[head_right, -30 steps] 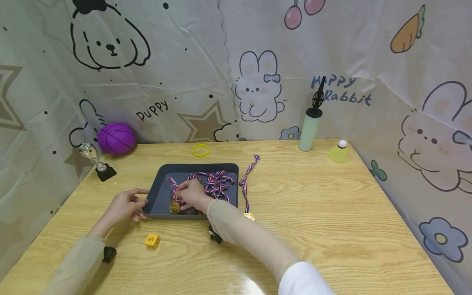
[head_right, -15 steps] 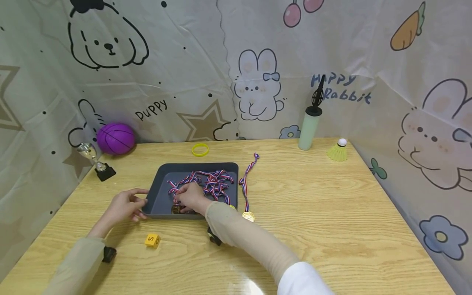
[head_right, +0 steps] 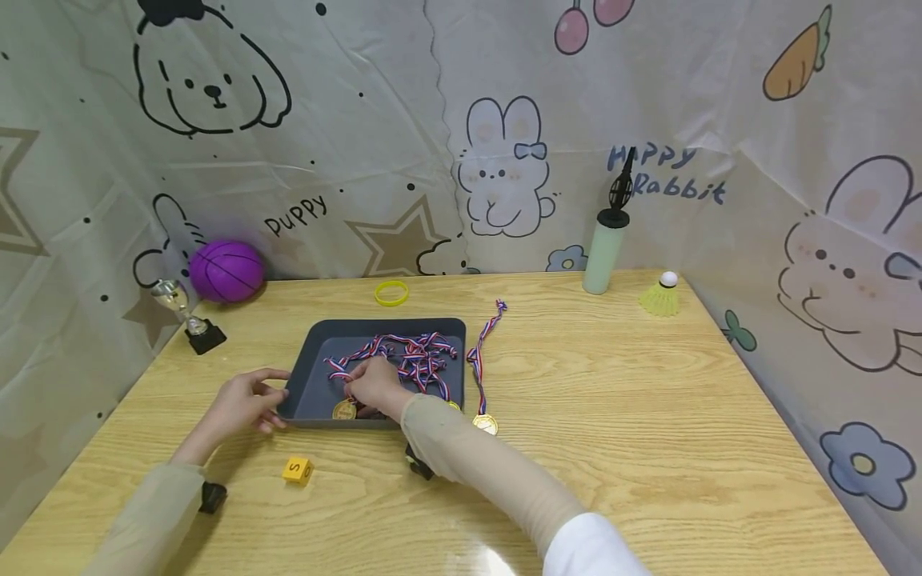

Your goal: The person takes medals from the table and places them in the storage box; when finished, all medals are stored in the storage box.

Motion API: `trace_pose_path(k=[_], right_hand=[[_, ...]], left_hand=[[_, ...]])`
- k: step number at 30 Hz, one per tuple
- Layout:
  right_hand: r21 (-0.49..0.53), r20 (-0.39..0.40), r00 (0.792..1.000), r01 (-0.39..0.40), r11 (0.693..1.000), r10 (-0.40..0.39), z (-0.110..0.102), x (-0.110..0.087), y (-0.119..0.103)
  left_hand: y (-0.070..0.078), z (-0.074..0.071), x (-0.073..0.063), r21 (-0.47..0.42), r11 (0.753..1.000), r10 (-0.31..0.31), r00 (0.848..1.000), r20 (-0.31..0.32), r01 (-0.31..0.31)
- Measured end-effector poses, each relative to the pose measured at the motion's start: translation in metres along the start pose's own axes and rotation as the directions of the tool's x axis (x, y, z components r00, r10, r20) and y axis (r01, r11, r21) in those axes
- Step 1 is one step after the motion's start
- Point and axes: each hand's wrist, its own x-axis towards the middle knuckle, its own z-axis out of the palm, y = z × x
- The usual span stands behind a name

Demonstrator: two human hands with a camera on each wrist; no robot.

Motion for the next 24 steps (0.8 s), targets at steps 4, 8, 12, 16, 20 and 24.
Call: trace_pose_path(k=[4, 8, 12, 16, 20, 24], right_hand=[[0.028, 0.030, 0.999, 0.017, 0.999, -0.018, -0.002, -0.001, -0.002], [0.052, 0.056, 0.998, 0.031, 0.998, -0.034, -0.003, -0.001, -0.002], [0.033, 0.083, 0.994, 0.064, 0.997, -0.066, -0.003, 0.001, -0.003], [0.016, 0.127, 0.988, 0.083, 0.996, -0.084, -0.007, 0.000, -0.006], [0.031, 0.149, 0.984, 0.092, 0.995, -0.095, -0.017, -0.002, -0.011], [0.052, 0.159, 0.981, 0.105, 0.993, -0.112, -0.037, -0.004, -0.016]], left_hand=[[0.000, 0.000, 0.000, 0.003, 1.000, -0.007, 1.000, -0.004, 0.007], [0.000, 0.001, 0.000, 0.005, 1.000, -0.010, 1.000, -0.004, 0.010], [0.000, 0.000, 0.000, -0.002, 1.000, -0.011, 1.000, -0.006, 0.011], [-0.001, 0.000, 0.000, -0.002, 1.000, -0.010, 1.000, -0.006, 0.010], [-0.002, 0.000, 0.001, 0.005, 1.000, -0.012, 1.000, -0.006, 0.012], [0.000, 0.002, 0.002, 0.005, 1.000, -0.020, 1.000, -0.011, 0.020]])
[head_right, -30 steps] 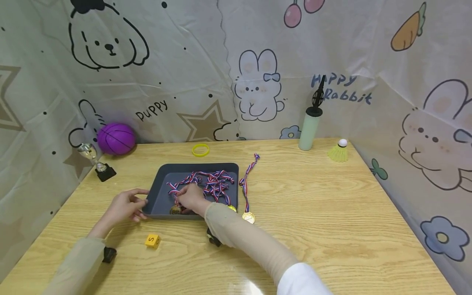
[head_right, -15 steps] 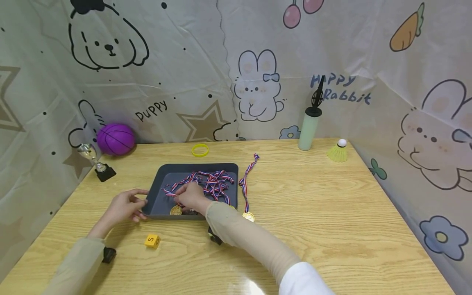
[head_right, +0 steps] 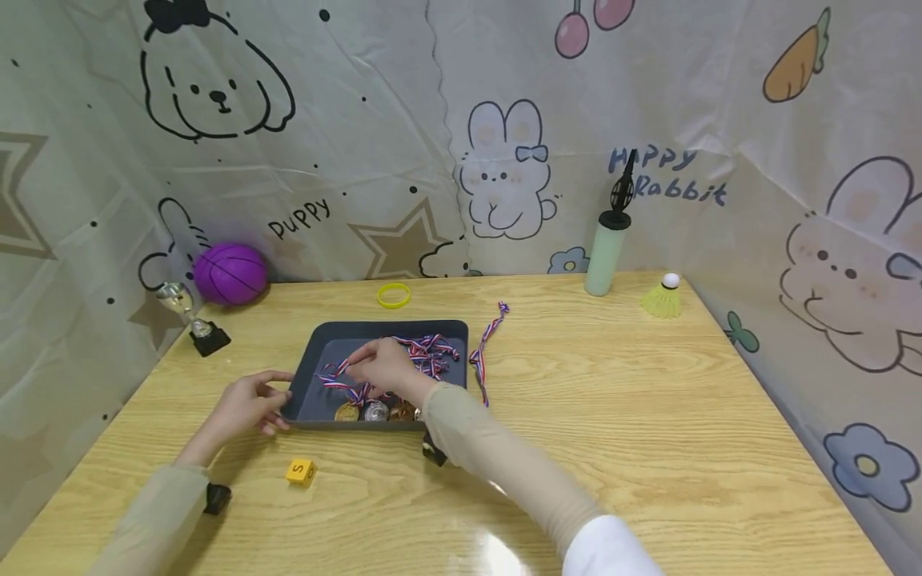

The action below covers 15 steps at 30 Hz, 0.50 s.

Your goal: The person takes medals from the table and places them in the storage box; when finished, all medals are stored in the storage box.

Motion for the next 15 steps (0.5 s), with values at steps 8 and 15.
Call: trace_pose_path(k=[8, 15], right_hand=[[0.020, -0.036, 0.999, -0.005, 1.000, 0.005, -0.065, -0.028, 0.003], [0.028, -0.129, 0.990, -0.044, 0.999, 0.047, -0.119, -0.052, 0.022]], left_hand=[[0.003, 0.002, 0.002, 0.003, 1.000, 0.005, 1.000, -0.003, -0.005], [0.001, 0.001, -0.001, 0.004, 1.000, -0.006, 1.000, -0.004, 0.006]])
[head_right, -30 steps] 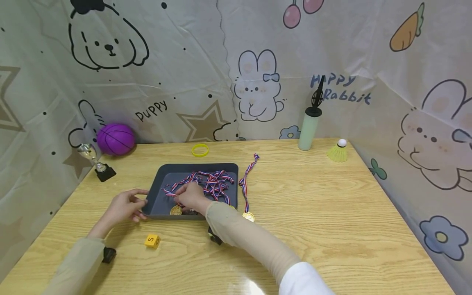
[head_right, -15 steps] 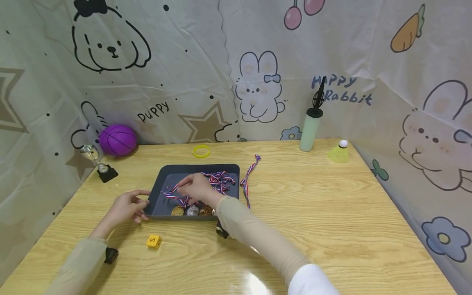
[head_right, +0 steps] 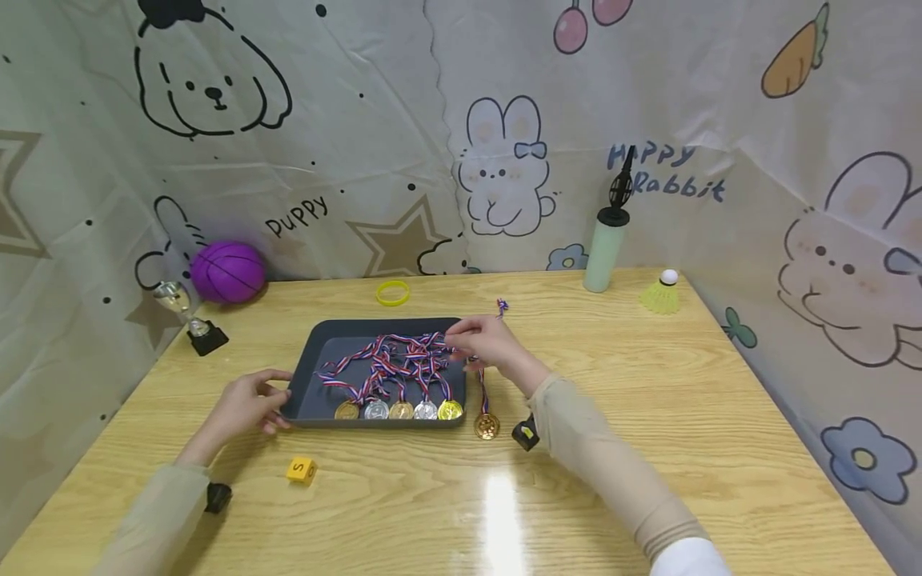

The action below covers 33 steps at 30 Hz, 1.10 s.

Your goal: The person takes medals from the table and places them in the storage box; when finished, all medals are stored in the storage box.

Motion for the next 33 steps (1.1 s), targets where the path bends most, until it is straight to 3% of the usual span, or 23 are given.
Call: trace_pose_path(k=[6, 13, 19, 27, 33], right_hand=[[-0.117, -0.028, 0.987, -0.163, 0.980, 0.161, -0.029, -0.010, 0.022], [-0.187, -0.018, 0.965, -0.262, 0.947, 0.263, -0.033, -0.014, 0.046], [-0.214, -0.031, 0.961, -0.276, 0.937, 0.276, -0.023, -0.017, 0.057], [-0.298, -0.084, 0.973, -0.230, 0.927, 0.215, -0.012, -0.020, 0.058], [-0.325, -0.122, 0.969, -0.243, 0.914, 0.214, -0.009, -0.019, 0.058]], left_hand=[[0.000, 0.000, -0.001, -0.001, 1.000, 0.010, 1.000, 0.003, -0.010], [0.002, -0.001, -0.002, 0.001, 1.000, 0.015, 1.000, 0.004, -0.015], [0.001, 0.001, -0.002, -0.004, 1.000, 0.009, 1.000, 0.006, -0.009], [0.000, 0.002, -0.003, -0.003, 1.000, -0.004, 1.000, 0.006, 0.004], [0.003, 0.002, -0.003, -0.002, 1.000, -0.010, 1.000, 0.004, 0.010]])
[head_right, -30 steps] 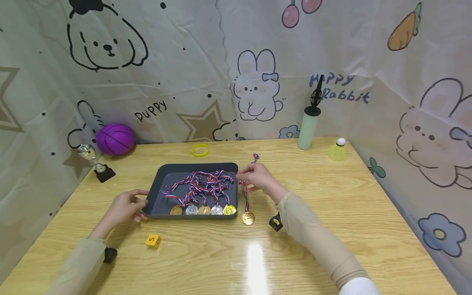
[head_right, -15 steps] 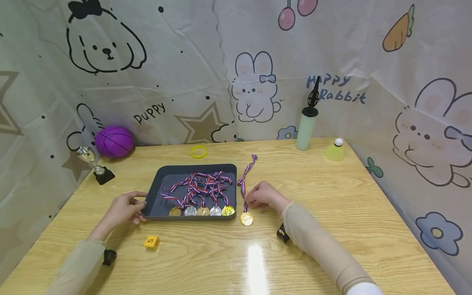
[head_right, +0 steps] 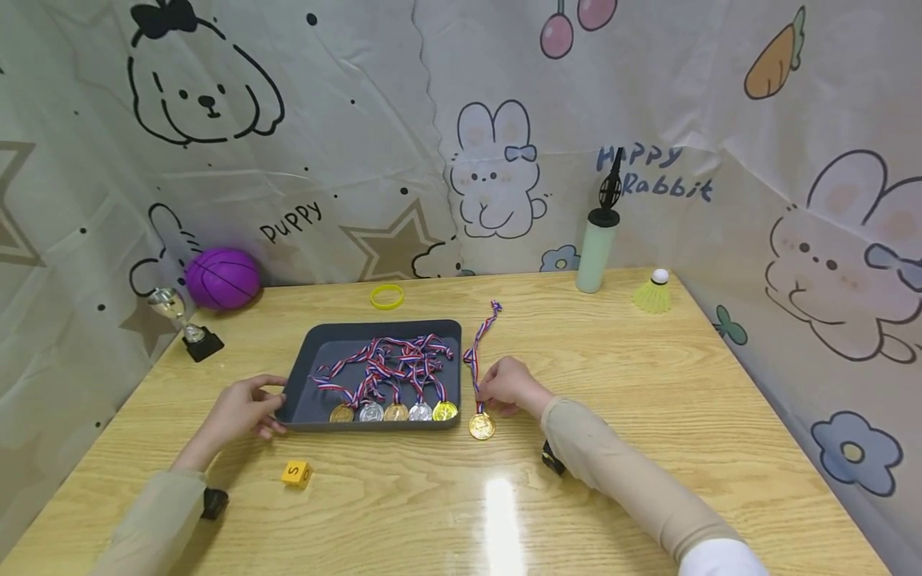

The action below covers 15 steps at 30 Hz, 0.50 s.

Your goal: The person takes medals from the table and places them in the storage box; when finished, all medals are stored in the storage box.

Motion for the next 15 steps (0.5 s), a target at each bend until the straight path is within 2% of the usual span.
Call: trace_pose_path(k=[5, 11, 15], right_hand=[[0.024, 0.009, 1.000, -0.011, 1.000, 0.011, -0.0013, 0.0008, 0.0001], [0.110, 0.059, 0.998, -0.042, 0.993, 0.036, -0.0033, 0.0024, 0.0023], [0.123, 0.077, 0.997, -0.033, 0.992, 0.024, -0.0043, 0.0002, 0.0013]], left_hand=[[0.0006, 0.0005, 0.0001, 0.002, 1.000, 0.002, 1.000, -0.004, -0.002], [-0.0011, 0.0003, 0.0019, -0.004, 1.000, 0.008, 1.000, 0.000, -0.008], [-0.0014, 0.0003, 0.0018, -0.010, 1.000, 0.010, 1.000, 0.005, -0.010]])
